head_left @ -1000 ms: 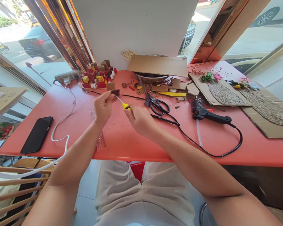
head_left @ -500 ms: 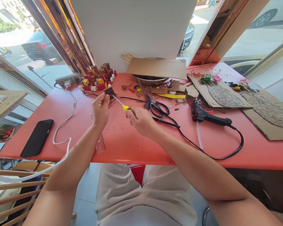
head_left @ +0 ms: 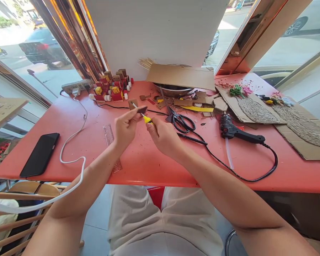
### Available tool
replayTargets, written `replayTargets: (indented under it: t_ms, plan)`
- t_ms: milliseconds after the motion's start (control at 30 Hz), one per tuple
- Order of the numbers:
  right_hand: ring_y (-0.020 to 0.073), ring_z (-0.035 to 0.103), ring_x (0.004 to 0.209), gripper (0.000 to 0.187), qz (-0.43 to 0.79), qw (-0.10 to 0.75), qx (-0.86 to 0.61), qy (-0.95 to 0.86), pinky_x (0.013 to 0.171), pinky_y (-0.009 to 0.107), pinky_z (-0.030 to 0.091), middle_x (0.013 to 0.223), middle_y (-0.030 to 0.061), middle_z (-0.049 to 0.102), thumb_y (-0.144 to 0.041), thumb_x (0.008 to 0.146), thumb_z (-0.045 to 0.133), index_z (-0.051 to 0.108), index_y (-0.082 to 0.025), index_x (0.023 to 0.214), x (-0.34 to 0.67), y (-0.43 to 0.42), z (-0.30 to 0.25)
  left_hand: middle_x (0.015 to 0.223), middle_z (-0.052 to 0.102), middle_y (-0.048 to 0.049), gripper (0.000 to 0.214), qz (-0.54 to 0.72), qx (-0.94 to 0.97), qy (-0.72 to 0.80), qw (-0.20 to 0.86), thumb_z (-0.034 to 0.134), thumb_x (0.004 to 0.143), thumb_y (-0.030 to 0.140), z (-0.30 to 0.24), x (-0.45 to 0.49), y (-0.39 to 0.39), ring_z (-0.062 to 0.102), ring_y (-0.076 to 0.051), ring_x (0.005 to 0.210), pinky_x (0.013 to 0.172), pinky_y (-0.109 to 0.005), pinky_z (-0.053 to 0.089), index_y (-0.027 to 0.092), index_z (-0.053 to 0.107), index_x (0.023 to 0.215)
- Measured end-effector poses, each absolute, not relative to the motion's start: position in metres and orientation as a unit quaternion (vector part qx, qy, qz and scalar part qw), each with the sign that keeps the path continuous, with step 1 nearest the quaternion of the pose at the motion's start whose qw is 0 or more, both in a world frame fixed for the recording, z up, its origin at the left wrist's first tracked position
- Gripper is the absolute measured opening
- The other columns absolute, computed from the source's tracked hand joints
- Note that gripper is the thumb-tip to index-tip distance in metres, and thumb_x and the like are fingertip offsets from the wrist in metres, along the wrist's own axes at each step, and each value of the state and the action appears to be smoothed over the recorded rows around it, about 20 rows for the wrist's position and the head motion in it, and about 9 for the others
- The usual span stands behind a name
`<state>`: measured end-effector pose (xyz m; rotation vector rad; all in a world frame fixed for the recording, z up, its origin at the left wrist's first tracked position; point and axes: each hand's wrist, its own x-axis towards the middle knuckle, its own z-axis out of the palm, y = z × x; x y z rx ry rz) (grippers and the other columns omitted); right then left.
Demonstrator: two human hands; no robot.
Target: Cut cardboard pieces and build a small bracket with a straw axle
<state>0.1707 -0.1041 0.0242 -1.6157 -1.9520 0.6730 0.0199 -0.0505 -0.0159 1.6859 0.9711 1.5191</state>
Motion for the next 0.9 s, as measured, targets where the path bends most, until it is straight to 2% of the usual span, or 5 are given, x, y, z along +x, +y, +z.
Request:
replayTargets:
  t_ms: [100,333,633,767,900]
  plan:
    - [0.0213,0.062,0.069,0.022,0.222,0.293,-0.585,-0.723,0.064,0.028,0.031,0.076,0.004,0.066,-0.03,0.106,0.045,0.063,-0.018,0.105,0.173,-0.103,0.02,0.095,0.085,-0.0049,0.045,0.552,0.704,0.351,0.278,0.065,0.095,0.062,-0.015,0.023,-0.055,0.082,-0.023,0.096,0.089,-0.033,0.068,0.024,0.085,0.104]
    - [0.0142,0.049,0.058,0.023,0.316,0.36,-0.51,-0.715,0.06,0.026,0.029,0.064,-0.0023,0.054,-0.03,0.102,0.047,0.046,-0.025,0.079,0.173,-0.103,0.015,0.093,0.085,-0.0048,0.05,0.593,0.703,0.343,0.19,0.054,0.102,0.063,-0.019,0.008,-0.038,0.083,-0.021,0.088,0.084,-0.034,0.07,0.022,0.083,0.103]
    - [0.0063,0.015,0.042,0.03,0.681,0.373,-0.368,-0.511,0.042,0.018,0.019,0.049,-0.013,0.028,-0.032,0.104,0.041,0.046,-0.023,0.076,0.18,-0.102,0.021,0.098,0.086,-0.0024,0.037,0.554,0.763,0.332,0.04,0.052,0.106,0.043,-0.021,-0.009,-0.029,0.083,-0.017,0.093,0.088,-0.027,0.067,0.024,0.084,0.106]
    - [0.0062,0.01,0.042,0.03,0.744,0.337,-0.341,-0.466,0.038,0.016,0.015,0.049,-0.0128,0.028,-0.035,0.105,0.04,0.046,-0.023,0.078,0.184,-0.102,0.027,0.097,0.086,-0.0034,0.041,0.578,0.744,0.321,0.099,0.052,0.106,0.05,-0.019,-0.003,-0.035,0.083,-0.018,0.09,0.087,-0.029,0.068,0.023,0.083,0.106]
    - [0.0068,0.023,0.041,0.029,0.668,0.39,-0.348,-0.529,0.041,0.017,0.022,0.05,-0.0112,0.036,-0.036,0.105,0.041,0.042,-0.025,0.079,0.17,-0.108,0.016,0.091,0.085,-0.0049,0.047,0.608,0.693,0.316,0.223,0.056,0.102,0.062,-0.016,0.014,-0.049,0.083,-0.02,0.083,0.08,-0.032,0.07,0.022,0.081,0.104]
